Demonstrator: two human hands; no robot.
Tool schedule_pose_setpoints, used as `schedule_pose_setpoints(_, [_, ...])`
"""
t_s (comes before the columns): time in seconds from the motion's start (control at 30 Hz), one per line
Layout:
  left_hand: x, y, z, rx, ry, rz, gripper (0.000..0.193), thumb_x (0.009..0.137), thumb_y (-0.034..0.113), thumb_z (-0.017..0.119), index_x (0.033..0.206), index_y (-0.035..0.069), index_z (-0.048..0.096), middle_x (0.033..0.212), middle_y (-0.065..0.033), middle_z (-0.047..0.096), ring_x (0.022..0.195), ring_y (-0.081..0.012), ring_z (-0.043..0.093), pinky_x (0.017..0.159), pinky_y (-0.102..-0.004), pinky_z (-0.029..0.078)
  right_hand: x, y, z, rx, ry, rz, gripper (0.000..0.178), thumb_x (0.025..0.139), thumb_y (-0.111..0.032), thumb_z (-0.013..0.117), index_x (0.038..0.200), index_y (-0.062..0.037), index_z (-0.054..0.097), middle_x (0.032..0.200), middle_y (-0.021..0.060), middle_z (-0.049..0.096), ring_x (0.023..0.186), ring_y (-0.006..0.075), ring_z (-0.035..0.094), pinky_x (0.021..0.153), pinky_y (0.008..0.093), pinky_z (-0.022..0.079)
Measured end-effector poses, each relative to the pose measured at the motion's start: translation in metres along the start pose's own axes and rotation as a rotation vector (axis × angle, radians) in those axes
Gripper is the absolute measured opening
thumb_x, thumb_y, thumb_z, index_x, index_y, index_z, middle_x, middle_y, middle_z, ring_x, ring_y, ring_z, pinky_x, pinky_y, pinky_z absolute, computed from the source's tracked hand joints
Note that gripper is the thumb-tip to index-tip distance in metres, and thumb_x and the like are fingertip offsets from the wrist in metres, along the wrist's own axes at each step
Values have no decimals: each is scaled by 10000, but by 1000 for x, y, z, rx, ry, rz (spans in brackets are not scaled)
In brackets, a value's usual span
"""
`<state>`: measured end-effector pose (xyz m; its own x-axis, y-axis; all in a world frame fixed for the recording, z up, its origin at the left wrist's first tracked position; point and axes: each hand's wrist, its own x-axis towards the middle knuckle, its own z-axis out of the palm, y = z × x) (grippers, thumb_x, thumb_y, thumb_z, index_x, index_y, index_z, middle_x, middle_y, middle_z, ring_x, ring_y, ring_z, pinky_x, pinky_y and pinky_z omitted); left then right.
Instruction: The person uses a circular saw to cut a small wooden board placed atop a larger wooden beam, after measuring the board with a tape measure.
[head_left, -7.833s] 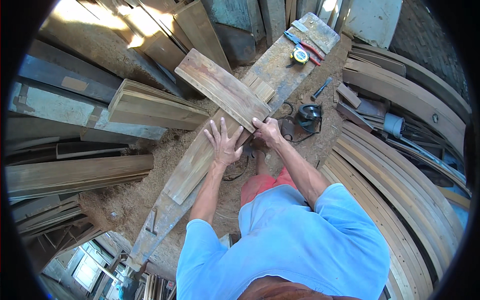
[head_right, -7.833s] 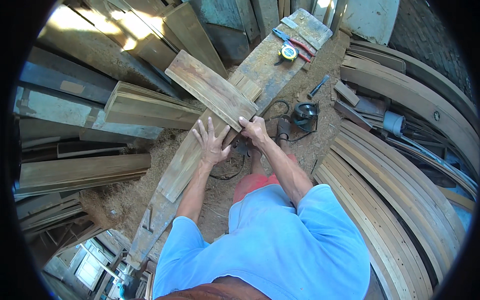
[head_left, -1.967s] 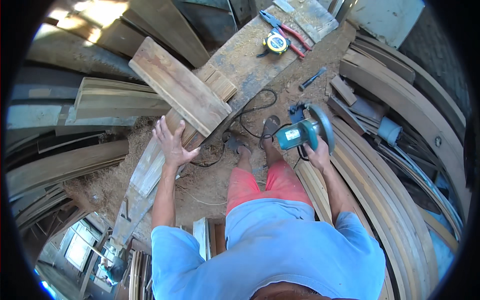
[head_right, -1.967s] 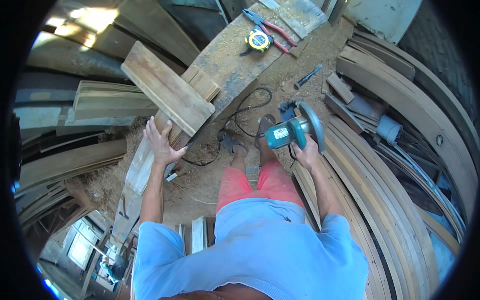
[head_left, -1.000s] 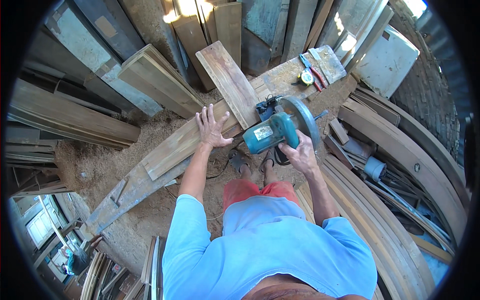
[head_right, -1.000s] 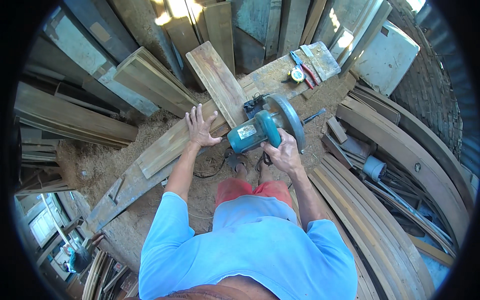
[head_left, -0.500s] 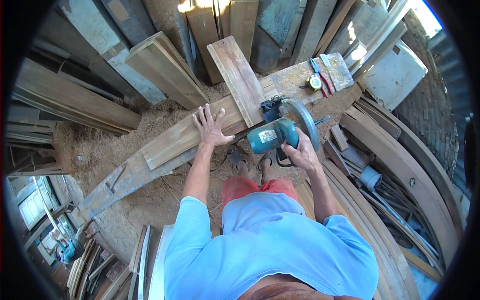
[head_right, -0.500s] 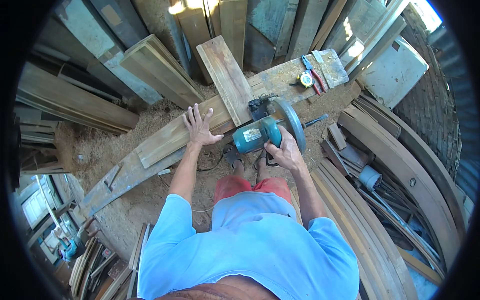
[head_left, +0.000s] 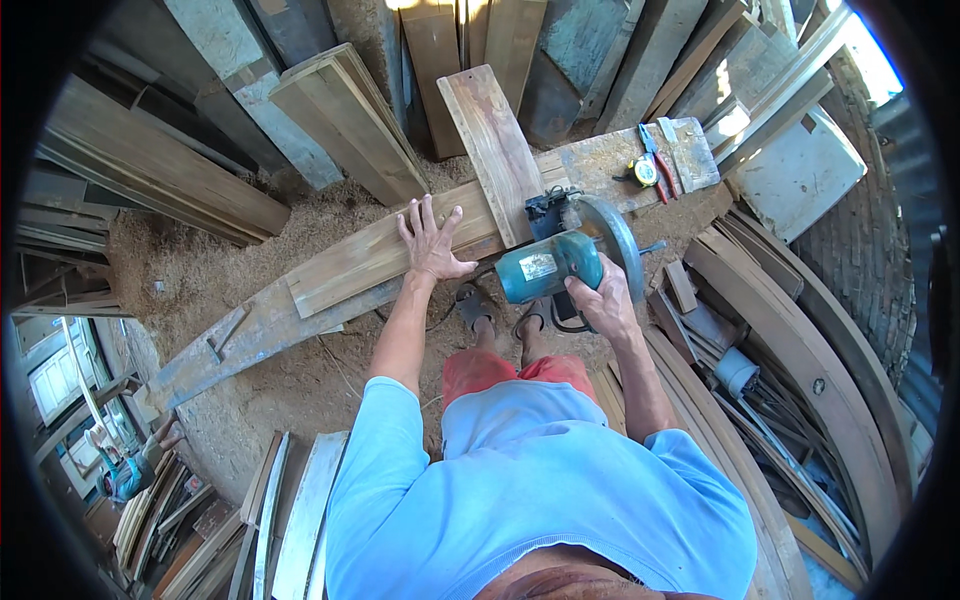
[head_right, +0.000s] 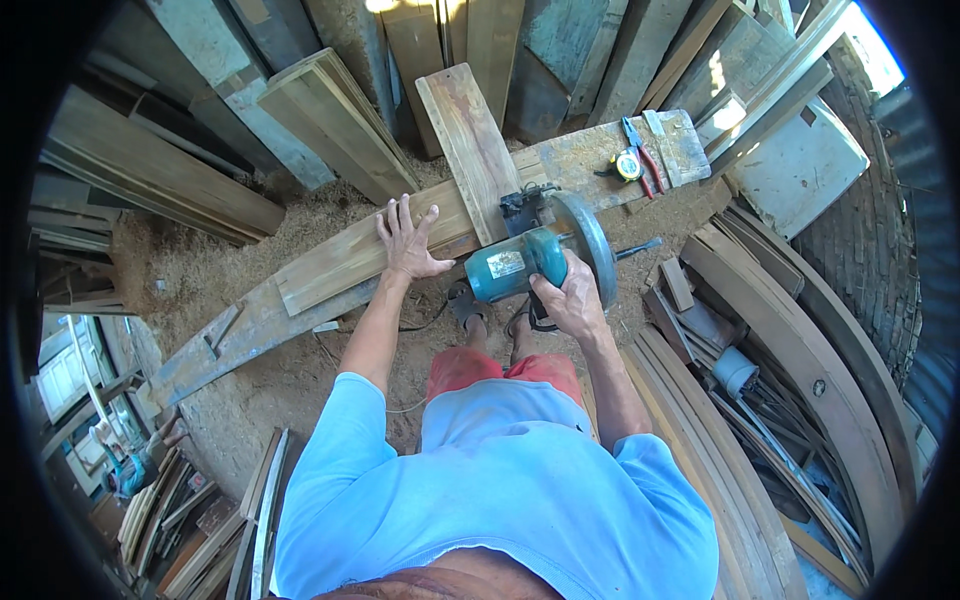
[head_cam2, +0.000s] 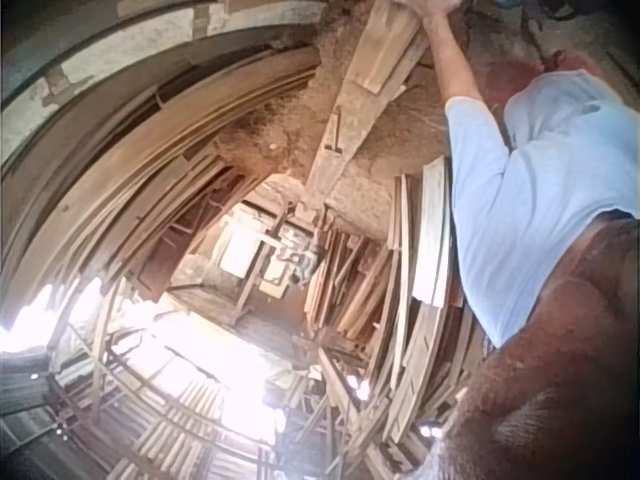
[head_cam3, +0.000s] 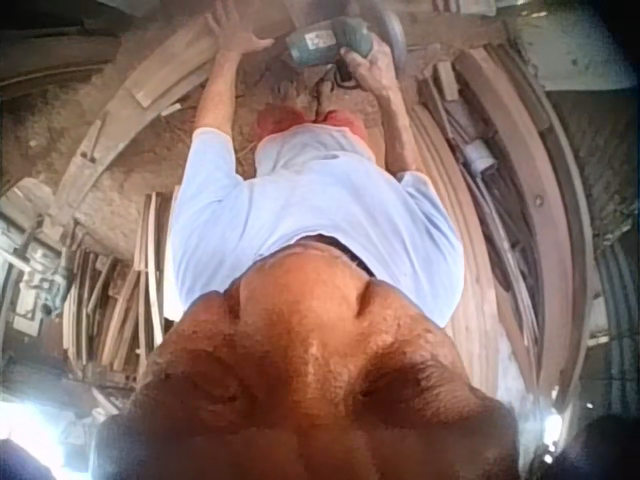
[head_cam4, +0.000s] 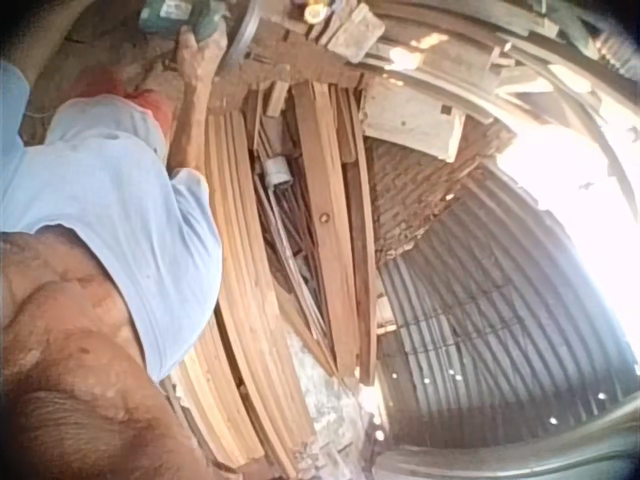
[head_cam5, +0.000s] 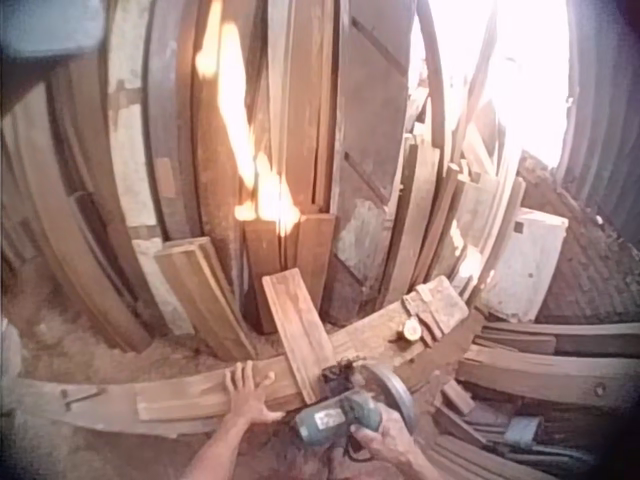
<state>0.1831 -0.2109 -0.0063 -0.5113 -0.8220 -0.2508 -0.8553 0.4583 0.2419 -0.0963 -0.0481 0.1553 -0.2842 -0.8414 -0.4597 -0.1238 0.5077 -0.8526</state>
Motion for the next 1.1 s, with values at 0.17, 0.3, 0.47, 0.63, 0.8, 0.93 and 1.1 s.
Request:
schedule_pose_setpoints(0.17, [1,1,-2,-21,-7,-3,1211,469,556,956,1553,357,452,1708,-251,152,1593,-499,40,1239,-744,24,4,3,7,-15,-15,-1,304,890,-117,704,1156,25,666,967,139,699,911,246,662,872,404,522])
schedule_pose_setpoints(0.3, [0,0,-1,-26,3,-2,1201,470,558,948,1548,354,462,1707,-251,160,1595,-496,36,1242,-736,20,6,11,17,-67,-10,-64,286,892,-126,707,1128,26,658,948,161,699,893,272,674,860,419,526])
schedule_pose_setpoints(0.47, [1,2,-3,-46,-2,-5,1189,459,569,942,1534,343,487,1705,-253,164,1594,-495,37,1247,-725,21,9,6,26,-109,-41,-85,293,896,-95,695,1161,23,652,968,111,684,905,216,634,873,374,514])
schedule_pose_setpoints(0.63, [0,-1,-1,-59,9,-1,1181,452,587,938,1524,340,508,1705,-253,164,1593,-498,36,1249,-721,19,13,5,36,-63,-49,-111,303,882,-120,699,1141,28,649,938,166,691,890,283,676,865,416,530])
schedule_pose_setpoints(0.8, [0,-3,4,-82,56,9,1170,462,635,922,1520,337,520,1712,-259,155,1595,-503,27,1245,-729,5,17,1,40,-18,-79,-75,310,871,-96,681,1153,30,652,968,150,699,926,263,678,895,398,530])
schedule_pose_setpoints(0.93, [2,-1,4,-51,21,-6,1182,469,665,912,1534,334,518,1719,-257,146,1599,-504,12,1246,-727,-12,24,1,41,4,-95,-52,323,865,-85,679,1166,30,656,987,140,705,947,247,676,903,388,527])
schedule_pose_setpoints(1.1, [2,1,-2,-18,2,-4,1090,560,649,879,1530,320,507,1701,-264,169,1589,-503,66,1237,-726,20,31,0,43,-11,-92,-80,340,865,-79,679,1188,24,661,989,136,707,949,239,673,905,380,527])
